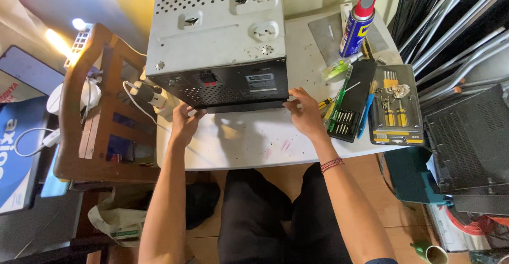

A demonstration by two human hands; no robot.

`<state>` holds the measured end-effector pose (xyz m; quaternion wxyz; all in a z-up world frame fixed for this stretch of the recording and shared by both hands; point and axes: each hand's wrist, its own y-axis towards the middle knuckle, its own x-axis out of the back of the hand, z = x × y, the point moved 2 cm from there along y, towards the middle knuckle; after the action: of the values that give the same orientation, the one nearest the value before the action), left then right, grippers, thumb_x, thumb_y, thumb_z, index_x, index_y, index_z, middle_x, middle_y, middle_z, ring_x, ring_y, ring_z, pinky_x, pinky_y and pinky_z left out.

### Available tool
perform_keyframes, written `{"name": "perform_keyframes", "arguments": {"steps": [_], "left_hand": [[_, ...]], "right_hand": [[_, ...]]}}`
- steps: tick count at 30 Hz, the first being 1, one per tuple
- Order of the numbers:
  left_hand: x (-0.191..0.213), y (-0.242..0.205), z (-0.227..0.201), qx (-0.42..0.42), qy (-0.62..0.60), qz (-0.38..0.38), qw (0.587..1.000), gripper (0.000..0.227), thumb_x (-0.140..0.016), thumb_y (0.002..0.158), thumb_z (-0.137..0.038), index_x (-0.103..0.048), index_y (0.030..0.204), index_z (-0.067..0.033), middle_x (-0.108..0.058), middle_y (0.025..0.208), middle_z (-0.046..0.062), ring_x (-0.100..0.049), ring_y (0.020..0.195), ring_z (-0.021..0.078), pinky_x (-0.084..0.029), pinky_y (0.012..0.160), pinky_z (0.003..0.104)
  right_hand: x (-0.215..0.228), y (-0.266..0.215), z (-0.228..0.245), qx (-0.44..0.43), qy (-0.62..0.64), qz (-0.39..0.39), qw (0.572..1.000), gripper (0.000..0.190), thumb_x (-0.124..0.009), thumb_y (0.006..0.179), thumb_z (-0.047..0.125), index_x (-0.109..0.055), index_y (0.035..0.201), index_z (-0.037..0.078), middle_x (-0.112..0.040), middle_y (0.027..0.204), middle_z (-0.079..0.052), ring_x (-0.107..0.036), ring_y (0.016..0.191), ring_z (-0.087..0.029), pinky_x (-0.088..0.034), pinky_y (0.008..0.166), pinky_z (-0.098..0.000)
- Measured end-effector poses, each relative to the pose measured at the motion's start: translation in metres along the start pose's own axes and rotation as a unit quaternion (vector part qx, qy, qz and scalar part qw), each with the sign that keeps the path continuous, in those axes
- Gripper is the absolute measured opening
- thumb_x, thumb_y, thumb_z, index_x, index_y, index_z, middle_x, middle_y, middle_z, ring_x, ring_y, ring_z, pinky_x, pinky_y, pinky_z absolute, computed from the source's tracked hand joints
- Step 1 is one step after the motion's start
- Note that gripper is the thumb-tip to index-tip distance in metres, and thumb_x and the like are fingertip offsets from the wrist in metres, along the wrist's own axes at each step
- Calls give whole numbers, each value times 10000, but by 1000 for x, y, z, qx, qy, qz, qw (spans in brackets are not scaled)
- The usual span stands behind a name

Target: The person removes the side panel of a computer case using a screwdriver, then uses a brush to clean dust from the interior components. The person handles the case, screws, and cleaning tools throughout the process.

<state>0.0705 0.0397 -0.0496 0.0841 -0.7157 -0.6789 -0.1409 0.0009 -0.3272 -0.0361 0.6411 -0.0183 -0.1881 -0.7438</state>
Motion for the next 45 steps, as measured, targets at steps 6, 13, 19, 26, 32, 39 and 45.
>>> {"name": "perform_keyframes", "arguments": {"steps": [6,13,19,26,32,39,45], "left_hand": [[-14,-9,-23,66,-45,-30,996,275,-812,825,87,-699,1055,-15,-744,1044,58,-672,976,148,-568,827,325],[-29,-17,-43,-9,-21,-75,997,351,-839,783,45,-694,1097,-18,-734,1064,85,-690,990,184,-602,855,325],[-47,-25,-29,46,-55,-109,991,402,-845,771,50,-696,1130,-55,-708,1157,69,-722,1037,208,-605,880,324],[-48,-48,-28,-43,-102,-139,984,362,-828,807,73,-642,1107,-8,-579,1121,57,-618,957,163,-602,807,332],[-49,-48,8,-4,-195,-146,970,325,-812,822,4,-642,1095,-39,-592,916,3,-623,866,119,-599,728,277],[-53,-51,-2,-9,-122,-142,982,288,-851,819,30,-601,956,-9,-575,871,24,-602,899,137,-569,701,289],[-77,-56,2,19,-271,-40,961,180,-663,816,56,-577,938,-44,-516,1137,12,-640,1018,115,-634,772,290]], "right_hand": [[0,-2,13,28,-28,-7,999,297,-705,931,-27,-623,1217,-22,-690,1116,-97,-712,894,-221,-556,782,-352],[0,2,-2,19,-60,-1,998,294,-708,940,-16,-647,1227,6,-706,1149,-83,-722,928,-204,-563,809,-330],[14,9,-12,51,-50,-50,996,313,-685,925,-69,-640,1224,11,-700,1165,-91,-717,897,-169,-571,735,-290],[15,8,3,-54,-5,-23,998,214,-623,981,-31,-638,1180,47,-667,1136,-52,-705,947,-153,-589,751,-285],[12,8,8,-92,45,-20,995,212,-602,992,-21,-619,1183,69,-645,1188,-24,-682,994,-144,-625,838,-292],[24,11,-34,-85,132,-31,987,183,-604,1010,-30,-608,1162,72,-628,1124,-19,-661,987,-134,-618,866,-331],[29,10,-3,-87,113,-53,988,144,-596,1039,-7,-607,1149,84,-689,1134,-2,-668,1004,-132,-595,891,-346]]}}
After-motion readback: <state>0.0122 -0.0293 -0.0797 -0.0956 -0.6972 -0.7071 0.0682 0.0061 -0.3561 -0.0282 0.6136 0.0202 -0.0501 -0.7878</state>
